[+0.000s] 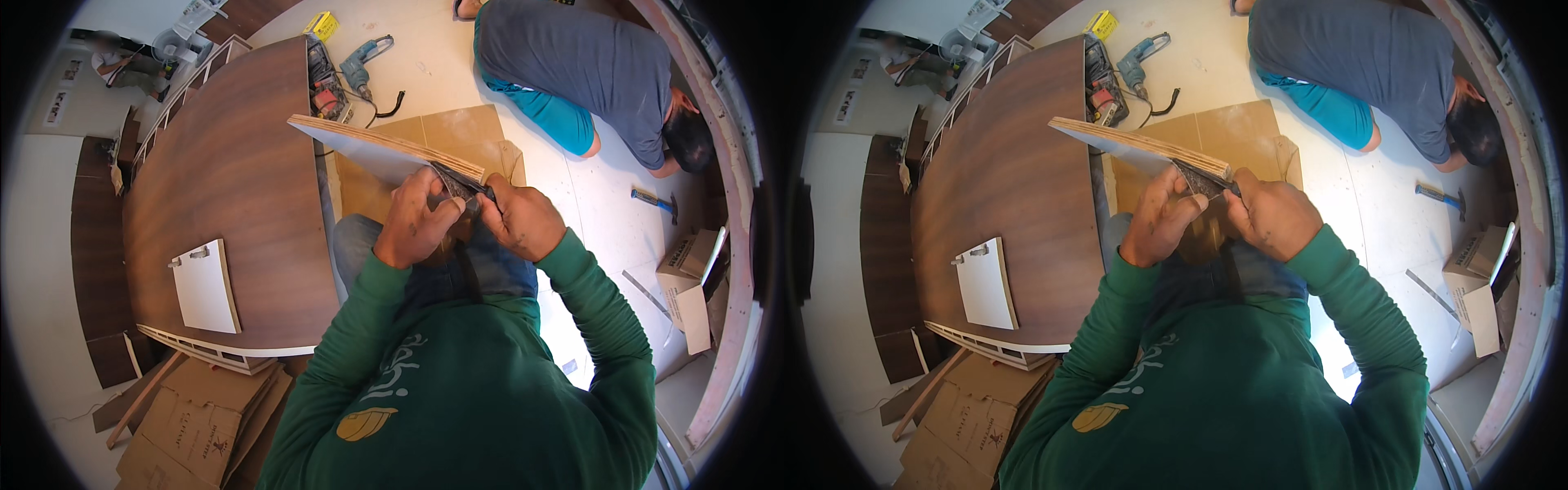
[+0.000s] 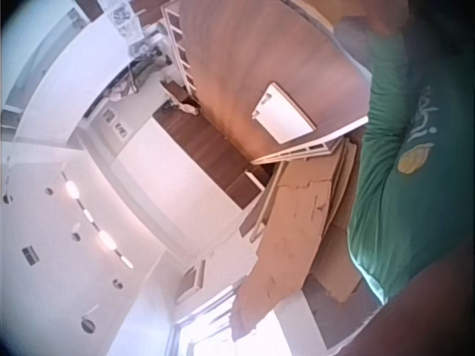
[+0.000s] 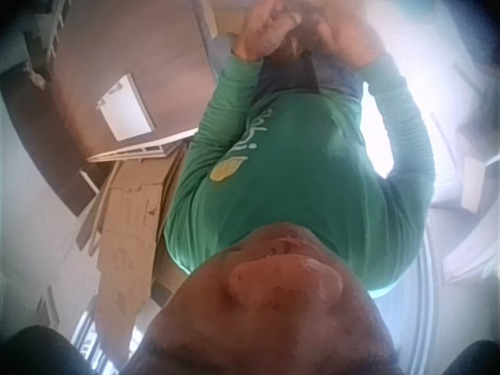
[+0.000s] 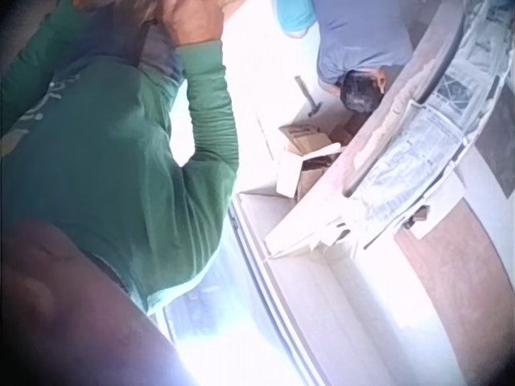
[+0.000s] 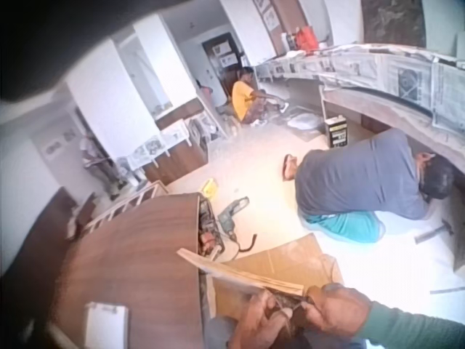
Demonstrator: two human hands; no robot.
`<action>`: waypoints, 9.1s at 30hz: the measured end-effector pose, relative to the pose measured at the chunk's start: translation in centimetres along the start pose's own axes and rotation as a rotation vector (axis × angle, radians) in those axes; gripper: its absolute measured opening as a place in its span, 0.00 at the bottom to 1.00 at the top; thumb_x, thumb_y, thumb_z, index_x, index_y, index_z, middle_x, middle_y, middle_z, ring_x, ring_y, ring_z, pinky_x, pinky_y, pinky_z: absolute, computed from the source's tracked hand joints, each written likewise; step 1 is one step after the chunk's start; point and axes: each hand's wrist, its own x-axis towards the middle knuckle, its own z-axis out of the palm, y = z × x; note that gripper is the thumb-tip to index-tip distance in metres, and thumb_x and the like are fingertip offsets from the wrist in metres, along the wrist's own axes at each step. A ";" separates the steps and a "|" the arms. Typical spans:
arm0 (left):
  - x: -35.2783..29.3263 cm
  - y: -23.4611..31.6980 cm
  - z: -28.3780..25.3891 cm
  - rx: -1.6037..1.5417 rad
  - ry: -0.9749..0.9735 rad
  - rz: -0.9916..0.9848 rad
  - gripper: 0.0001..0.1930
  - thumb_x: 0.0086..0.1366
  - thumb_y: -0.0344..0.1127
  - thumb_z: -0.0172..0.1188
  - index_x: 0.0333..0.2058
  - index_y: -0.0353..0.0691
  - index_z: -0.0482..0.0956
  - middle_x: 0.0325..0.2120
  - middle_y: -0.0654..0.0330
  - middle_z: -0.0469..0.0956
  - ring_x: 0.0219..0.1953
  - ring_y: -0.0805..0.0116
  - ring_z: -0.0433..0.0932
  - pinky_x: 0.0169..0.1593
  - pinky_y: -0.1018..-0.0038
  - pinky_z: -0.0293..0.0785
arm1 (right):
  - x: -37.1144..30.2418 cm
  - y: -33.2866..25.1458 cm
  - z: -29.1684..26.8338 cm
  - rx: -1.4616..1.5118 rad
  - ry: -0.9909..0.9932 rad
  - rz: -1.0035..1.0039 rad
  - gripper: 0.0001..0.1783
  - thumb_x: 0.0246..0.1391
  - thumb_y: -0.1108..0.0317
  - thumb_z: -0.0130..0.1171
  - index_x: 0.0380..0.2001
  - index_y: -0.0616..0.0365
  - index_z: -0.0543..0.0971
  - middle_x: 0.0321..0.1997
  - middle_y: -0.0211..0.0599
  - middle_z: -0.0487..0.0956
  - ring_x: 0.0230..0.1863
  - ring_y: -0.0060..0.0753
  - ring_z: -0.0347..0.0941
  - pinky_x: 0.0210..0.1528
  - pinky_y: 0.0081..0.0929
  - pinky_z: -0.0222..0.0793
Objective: The person sits on the floor and uses a utility knife to trim the edges of a white particle board panel. They repeatedly score the edge and snap off thin strips of material to clean up the cut.
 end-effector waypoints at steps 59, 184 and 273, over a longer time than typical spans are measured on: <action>1.4 1.0 1.5 -0.182 0.130 -0.299 0.23 0.72 0.47 0.73 0.42 0.30 0.75 0.38 0.59 0.82 0.39 0.76 0.78 0.43 0.76 0.77 | -3.8 0.1 -3.6 0.513 0.241 0.111 0.19 0.76 0.64 0.57 0.63 0.60 0.75 0.32 0.36 0.77 0.33 0.27 0.74 0.40 0.28 0.71; 1.4 2.2 -0.6 -0.307 -0.170 -0.321 0.31 0.74 0.35 0.60 0.69 0.28 0.62 0.62 0.51 0.74 0.61 0.67 0.75 0.65 0.67 0.73 | -2.3 2.2 0.0 -0.018 0.005 0.101 0.17 0.70 0.55 0.64 0.42 0.58 0.73 0.28 0.53 0.80 0.33 0.67 0.79 0.36 0.55 0.75; 1.2 1.4 -0.9 -0.503 -0.151 -0.371 0.40 0.70 0.33 0.65 0.74 0.29 0.54 0.69 0.48 0.67 0.73 0.59 0.65 0.76 0.60 0.61 | -0.2 -0.2 0.4 0.161 0.123 0.036 0.15 0.67 0.62 0.65 0.44 0.63 0.76 0.28 0.55 0.81 0.30 0.65 0.80 0.32 0.52 0.74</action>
